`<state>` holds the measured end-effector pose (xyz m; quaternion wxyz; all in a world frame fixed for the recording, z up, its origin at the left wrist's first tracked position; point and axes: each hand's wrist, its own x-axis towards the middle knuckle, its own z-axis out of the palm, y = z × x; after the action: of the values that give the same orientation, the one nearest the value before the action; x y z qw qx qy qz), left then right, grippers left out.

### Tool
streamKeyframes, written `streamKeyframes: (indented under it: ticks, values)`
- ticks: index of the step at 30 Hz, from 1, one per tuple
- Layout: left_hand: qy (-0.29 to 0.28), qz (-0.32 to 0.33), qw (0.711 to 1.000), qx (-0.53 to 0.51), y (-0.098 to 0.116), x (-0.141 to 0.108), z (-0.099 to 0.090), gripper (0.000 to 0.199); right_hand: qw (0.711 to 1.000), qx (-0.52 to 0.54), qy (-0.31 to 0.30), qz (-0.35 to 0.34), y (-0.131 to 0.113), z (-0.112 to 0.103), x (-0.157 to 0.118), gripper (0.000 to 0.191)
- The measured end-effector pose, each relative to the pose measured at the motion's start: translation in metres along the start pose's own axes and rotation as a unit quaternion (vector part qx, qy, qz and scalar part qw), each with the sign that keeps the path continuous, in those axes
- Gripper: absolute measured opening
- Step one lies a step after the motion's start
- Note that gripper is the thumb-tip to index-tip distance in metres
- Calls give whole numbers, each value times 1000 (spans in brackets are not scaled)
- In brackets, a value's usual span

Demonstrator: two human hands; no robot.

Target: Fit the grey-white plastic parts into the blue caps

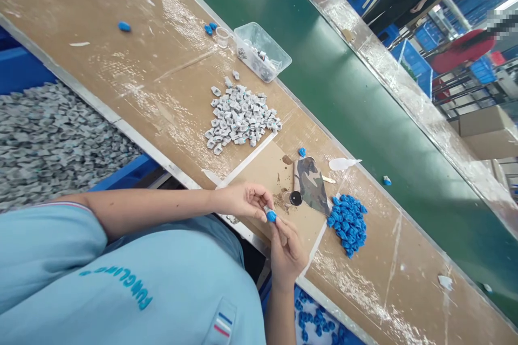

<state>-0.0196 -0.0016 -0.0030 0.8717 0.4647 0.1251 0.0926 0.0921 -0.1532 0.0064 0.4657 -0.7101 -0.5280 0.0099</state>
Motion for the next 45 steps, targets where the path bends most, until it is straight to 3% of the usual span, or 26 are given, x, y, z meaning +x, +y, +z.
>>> streamKeyframes:
  ticks: [3,6,9,13,17,21,23,25,27,29,32,35,40,43,45]
  values:
    - [0,51,997,54,-1,-4,2,33,995,-40,26,-86,4,4,-10,40]
    - [33,146,972,179,-1,-7,2,24,987,-64,32,-142,4,8,-14,51]
    - [41,209,941,262,-1,-7,0,18,983,-58,41,-166,3,10,-13,51]
    - [23,254,920,297,-1,-7,-3,15,983,-24,66,-170,3,14,-12,47]
    - [11,221,930,294,-2,-9,-1,15,983,-18,76,-168,0,15,-14,47]
    - [16,116,954,275,13,-4,1,19,988,-85,7,-125,4,-1,-9,43]
    - [34,108,944,310,31,13,-2,21,987,-136,27,-79,15,-20,-5,32]
    - [75,131,918,367,55,43,-10,23,973,-202,107,-7,31,-45,-1,20]
    - [141,162,872,440,79,85,-21,22,946,-261,172,89,50,-69,3,22]
    - [191,157,821,515,98,133,-31,20,925,-287,185,163,67,-87,5,31]
    - [256,116,757,590,115,198,-43,20,927,-294,155,176,85,-96,6,32]
    - [271,67,718,638,119,242,-51,24,928,-312,145,143,96,-93,5,29]
    - [280,56,699,656,120,270,-55,33,924,-333,117,146,103,-93,8,29]
    - [270,72,693,665,125,258,-54,39,925,-326,112,160,104,-95,10,31]
    - [250,85,692,672,131,235,-55,38,923,-318,128,176,105,-97,9,36]
